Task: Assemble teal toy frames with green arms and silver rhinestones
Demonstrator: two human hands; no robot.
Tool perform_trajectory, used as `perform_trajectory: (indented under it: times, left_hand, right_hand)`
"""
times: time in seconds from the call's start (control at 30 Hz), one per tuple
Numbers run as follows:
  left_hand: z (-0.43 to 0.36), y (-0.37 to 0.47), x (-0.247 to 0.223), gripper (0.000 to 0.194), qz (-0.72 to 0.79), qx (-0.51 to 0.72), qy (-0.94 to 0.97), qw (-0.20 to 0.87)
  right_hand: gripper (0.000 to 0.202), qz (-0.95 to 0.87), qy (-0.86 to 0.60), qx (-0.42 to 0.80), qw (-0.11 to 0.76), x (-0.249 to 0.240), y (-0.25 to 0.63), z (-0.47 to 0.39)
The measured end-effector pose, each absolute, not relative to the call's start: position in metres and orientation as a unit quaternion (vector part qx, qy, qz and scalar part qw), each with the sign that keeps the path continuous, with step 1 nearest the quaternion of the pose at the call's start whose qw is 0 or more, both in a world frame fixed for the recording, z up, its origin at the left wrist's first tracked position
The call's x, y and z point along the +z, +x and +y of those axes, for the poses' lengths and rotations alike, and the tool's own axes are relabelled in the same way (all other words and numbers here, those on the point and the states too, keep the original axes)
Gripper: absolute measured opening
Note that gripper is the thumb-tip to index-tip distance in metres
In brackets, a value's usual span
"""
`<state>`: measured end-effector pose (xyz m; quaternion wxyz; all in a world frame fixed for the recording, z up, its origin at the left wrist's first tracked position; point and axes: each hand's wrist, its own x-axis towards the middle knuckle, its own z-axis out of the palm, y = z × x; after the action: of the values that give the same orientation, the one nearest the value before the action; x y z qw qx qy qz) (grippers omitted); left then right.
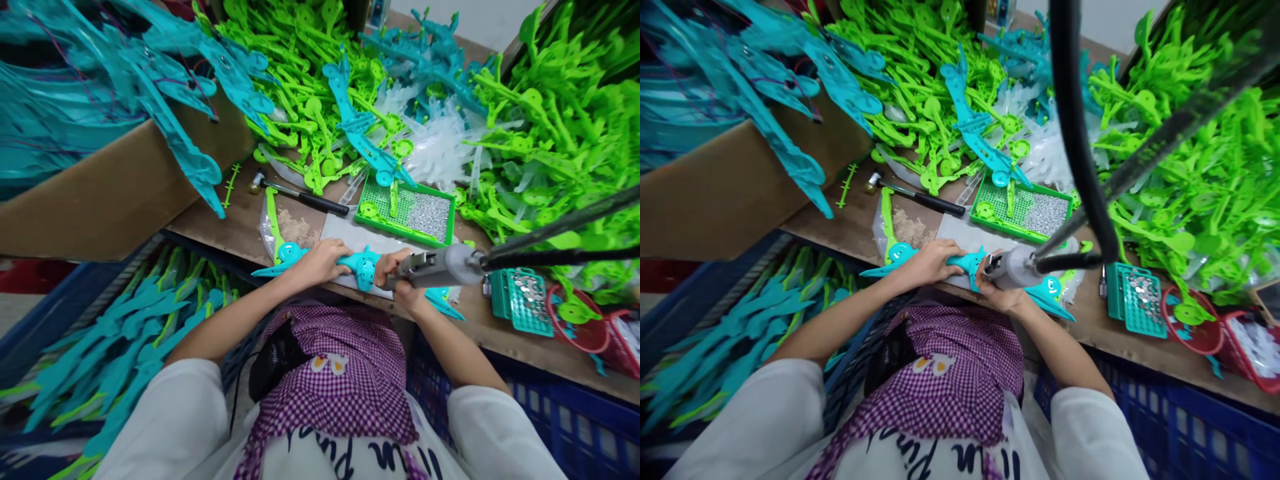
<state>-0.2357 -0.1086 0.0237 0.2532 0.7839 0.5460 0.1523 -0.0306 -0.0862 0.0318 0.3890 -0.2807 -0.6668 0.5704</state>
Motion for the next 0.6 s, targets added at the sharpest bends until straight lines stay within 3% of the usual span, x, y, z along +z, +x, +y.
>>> perform_trajectory:
  times: [0.17,0.3,0.43,0.5,0.6]
  left_hand:
    - [-0.109,-0.236,0.025,0.035,0.552,0.158,0.779,0.252]
    - [-0.108,-0.238,0.022,0.035,0.545,0.164,0.784,0.247]
    - [-0.105,-0.242,0.02,0.034,0.543,0.168,0.782,0.257]
    - [-0.101,-0.243,0.024,0.046,0.535,0.189,0.77,0.291]
    - [-0.093,-0.235,0.039,0.082,0.466,0.3,0.742,0.377]
  right_hand:
    - [0.059,-0.683,-0.288,0.538,0.402,0.029,-0.027,-0.094]
    - [0.066,-0.617,-0.386,0.426,0.537,0.06,-0.041,-0.094]
    - [0.06,-0.535,-0.421,0.339,0.65,0.095,-0.065,-0.08]
    - [0.054,-0.551,-0.425,0.351,0.627,0.102,-0.07,-0.075]
    - [0.038,-0.638,-0.409,0.389,0.524,0.102,-0.058,-0.075]
